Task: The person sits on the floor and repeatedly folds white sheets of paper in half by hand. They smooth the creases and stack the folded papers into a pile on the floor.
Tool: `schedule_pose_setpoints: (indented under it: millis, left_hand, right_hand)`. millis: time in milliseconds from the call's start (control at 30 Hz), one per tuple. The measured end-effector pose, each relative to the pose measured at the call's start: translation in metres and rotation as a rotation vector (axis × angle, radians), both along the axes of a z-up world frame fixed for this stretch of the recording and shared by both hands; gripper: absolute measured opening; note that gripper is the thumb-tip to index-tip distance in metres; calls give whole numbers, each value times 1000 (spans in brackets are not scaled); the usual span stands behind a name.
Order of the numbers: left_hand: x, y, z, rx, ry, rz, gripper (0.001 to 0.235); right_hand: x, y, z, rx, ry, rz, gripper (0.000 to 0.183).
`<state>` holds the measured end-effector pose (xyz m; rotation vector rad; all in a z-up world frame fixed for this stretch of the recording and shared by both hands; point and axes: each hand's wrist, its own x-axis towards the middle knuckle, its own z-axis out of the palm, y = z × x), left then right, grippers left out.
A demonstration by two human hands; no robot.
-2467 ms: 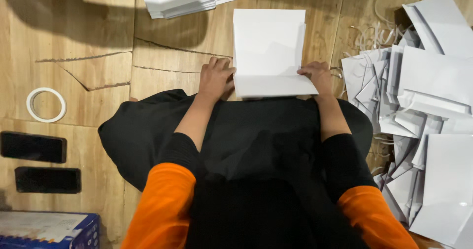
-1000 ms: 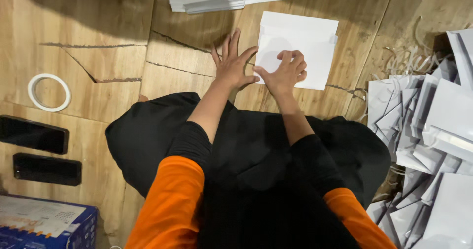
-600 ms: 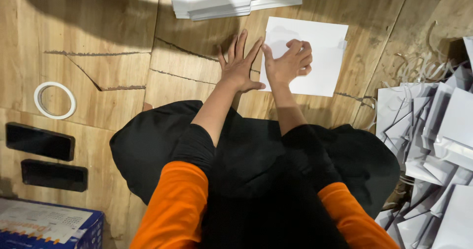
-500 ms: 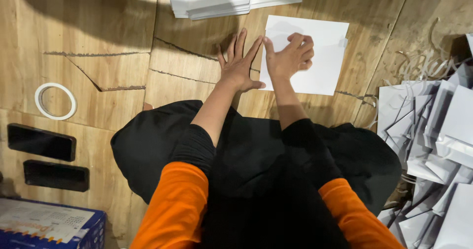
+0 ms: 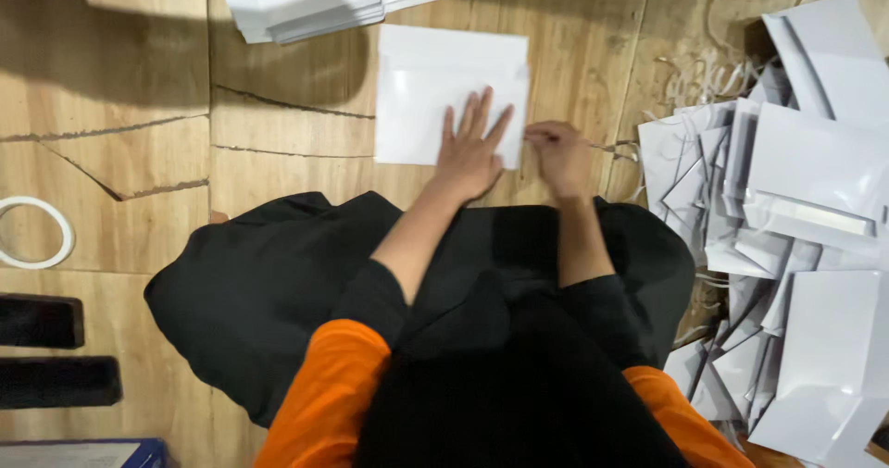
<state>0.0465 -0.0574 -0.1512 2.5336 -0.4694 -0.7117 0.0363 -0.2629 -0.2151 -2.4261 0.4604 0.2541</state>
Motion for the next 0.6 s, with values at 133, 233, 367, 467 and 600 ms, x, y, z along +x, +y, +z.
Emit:
schedule_pose_setpoints:
  millis: [133,233,367,467,600]
  left_hand:
    - [-17,-15,-22,-76,16,-23,71]
    - [-19,-12,-33,-134,-74,-28,74]
    - [-15,-1,-35,-252,-81,0,71]
    - [-13,4,-49,-135,-112,-125,66]
    - [-15,9,-45,-76,-165,-189,70]
  right_hand:
    - [-8,30,29,-6,70,22,14]
    - [-9,24,7,-29,85,18,12]
    - [-12,32,25,-39,126,32,17]
    - [-13,37,36,-61,162,73,21]
    - [3,43,28,-57,124,-65,33]
